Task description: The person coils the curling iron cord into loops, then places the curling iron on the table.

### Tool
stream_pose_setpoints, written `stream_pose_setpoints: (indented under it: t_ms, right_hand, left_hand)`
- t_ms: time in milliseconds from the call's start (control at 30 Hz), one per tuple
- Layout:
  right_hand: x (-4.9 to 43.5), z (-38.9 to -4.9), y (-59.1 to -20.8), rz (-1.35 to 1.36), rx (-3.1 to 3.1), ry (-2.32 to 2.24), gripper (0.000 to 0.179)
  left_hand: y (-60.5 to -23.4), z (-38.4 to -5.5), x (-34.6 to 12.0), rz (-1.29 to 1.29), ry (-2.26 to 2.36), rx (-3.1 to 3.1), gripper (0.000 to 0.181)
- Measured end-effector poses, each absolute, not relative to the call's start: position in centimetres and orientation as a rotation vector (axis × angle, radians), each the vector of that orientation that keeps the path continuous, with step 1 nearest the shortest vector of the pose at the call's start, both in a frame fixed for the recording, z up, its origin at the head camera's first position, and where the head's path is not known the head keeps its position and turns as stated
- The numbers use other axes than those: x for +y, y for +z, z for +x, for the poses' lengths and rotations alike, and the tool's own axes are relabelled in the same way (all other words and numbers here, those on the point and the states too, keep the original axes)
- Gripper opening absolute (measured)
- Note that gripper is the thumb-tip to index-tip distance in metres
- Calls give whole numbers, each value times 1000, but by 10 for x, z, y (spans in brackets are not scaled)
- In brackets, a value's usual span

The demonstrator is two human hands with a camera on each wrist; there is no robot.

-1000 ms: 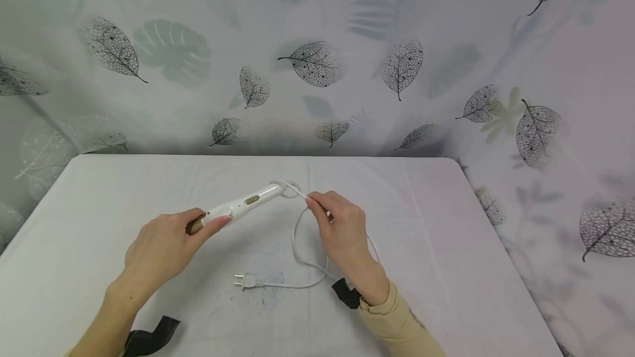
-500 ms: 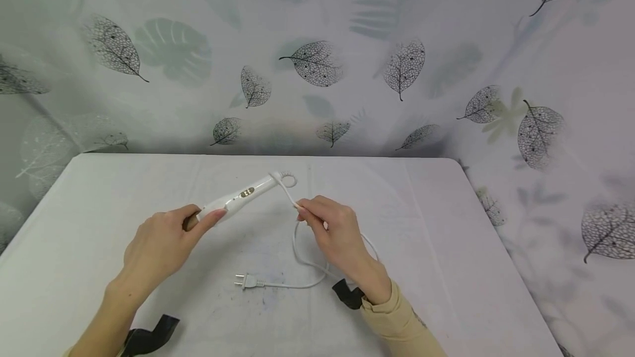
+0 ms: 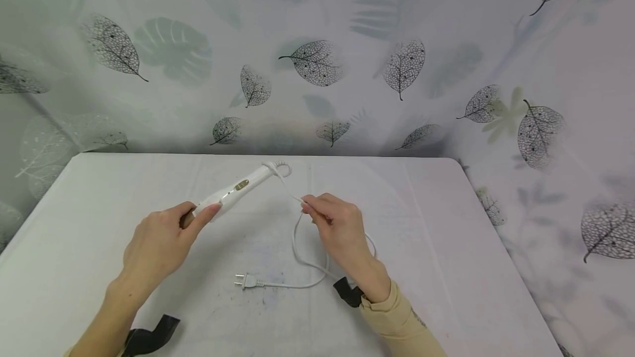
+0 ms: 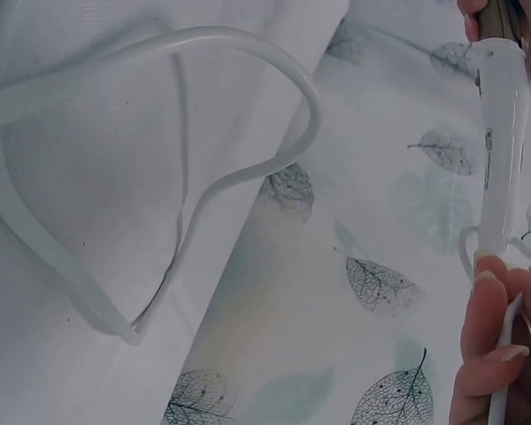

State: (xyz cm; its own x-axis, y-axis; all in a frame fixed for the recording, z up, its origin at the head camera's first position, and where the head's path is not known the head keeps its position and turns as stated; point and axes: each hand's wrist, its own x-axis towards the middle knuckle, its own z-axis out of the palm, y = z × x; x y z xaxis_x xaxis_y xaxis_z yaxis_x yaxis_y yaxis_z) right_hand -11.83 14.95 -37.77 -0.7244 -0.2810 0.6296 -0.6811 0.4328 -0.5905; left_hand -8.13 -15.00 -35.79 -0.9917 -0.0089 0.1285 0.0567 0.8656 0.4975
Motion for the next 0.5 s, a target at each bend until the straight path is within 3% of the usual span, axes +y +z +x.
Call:
stream_pose_setpoints:
  t_ms: [500]
  right_hand:
    - [156, -120, -378, 929, -2355, 1101, 27]
  left_hand:
    - [-356, -79, -146, -124, -783, -2807, 51]
